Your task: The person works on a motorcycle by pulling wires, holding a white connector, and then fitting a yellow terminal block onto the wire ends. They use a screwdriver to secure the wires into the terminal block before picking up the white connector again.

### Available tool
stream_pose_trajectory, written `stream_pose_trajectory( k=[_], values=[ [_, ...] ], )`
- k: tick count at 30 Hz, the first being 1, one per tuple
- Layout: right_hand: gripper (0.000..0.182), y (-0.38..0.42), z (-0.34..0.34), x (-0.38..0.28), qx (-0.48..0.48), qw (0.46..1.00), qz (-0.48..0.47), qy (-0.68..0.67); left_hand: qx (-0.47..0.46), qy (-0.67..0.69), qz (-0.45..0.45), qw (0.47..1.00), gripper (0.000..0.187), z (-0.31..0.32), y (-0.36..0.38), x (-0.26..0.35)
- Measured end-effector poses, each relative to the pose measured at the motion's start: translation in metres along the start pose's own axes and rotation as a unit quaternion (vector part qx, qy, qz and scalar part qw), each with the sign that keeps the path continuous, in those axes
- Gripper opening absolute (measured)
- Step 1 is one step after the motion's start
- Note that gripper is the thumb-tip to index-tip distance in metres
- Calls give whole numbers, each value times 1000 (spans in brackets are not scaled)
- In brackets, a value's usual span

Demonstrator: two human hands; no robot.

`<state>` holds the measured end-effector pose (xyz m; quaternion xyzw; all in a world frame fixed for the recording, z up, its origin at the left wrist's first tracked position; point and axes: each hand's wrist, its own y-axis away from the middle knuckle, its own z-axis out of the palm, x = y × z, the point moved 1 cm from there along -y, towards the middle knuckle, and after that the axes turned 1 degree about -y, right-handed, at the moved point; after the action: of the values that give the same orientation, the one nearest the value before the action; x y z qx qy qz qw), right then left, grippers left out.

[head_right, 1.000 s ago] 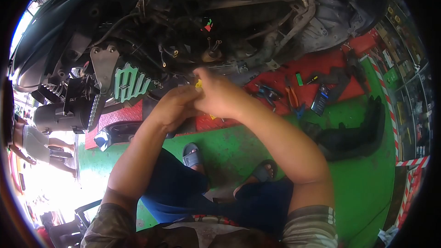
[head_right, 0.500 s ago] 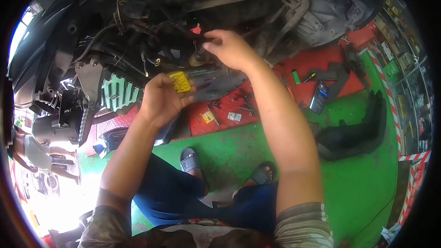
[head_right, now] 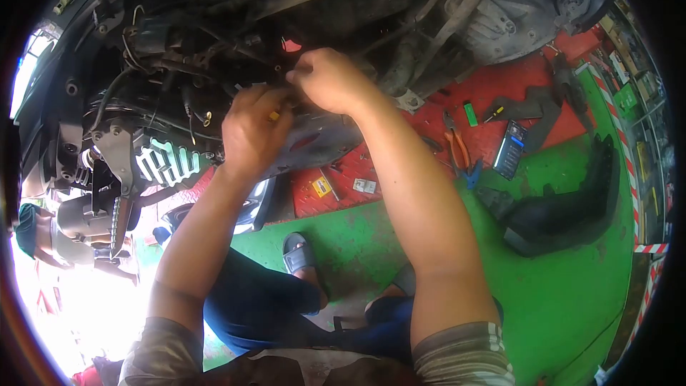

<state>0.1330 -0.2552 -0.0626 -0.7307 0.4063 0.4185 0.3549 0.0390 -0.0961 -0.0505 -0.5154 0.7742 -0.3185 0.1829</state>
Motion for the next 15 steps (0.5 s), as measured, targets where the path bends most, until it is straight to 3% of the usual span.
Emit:
stream_pose_trajectory(
  k=[10,15],
  values=[
    [26,0,27,13,90,996,-16,1,-22,-43,22,999,19,-7,13,-13],
    [25,4,18,17,59,994,25,-88,-48,-72,12,996,15,-4,10,-10]
  ],
)
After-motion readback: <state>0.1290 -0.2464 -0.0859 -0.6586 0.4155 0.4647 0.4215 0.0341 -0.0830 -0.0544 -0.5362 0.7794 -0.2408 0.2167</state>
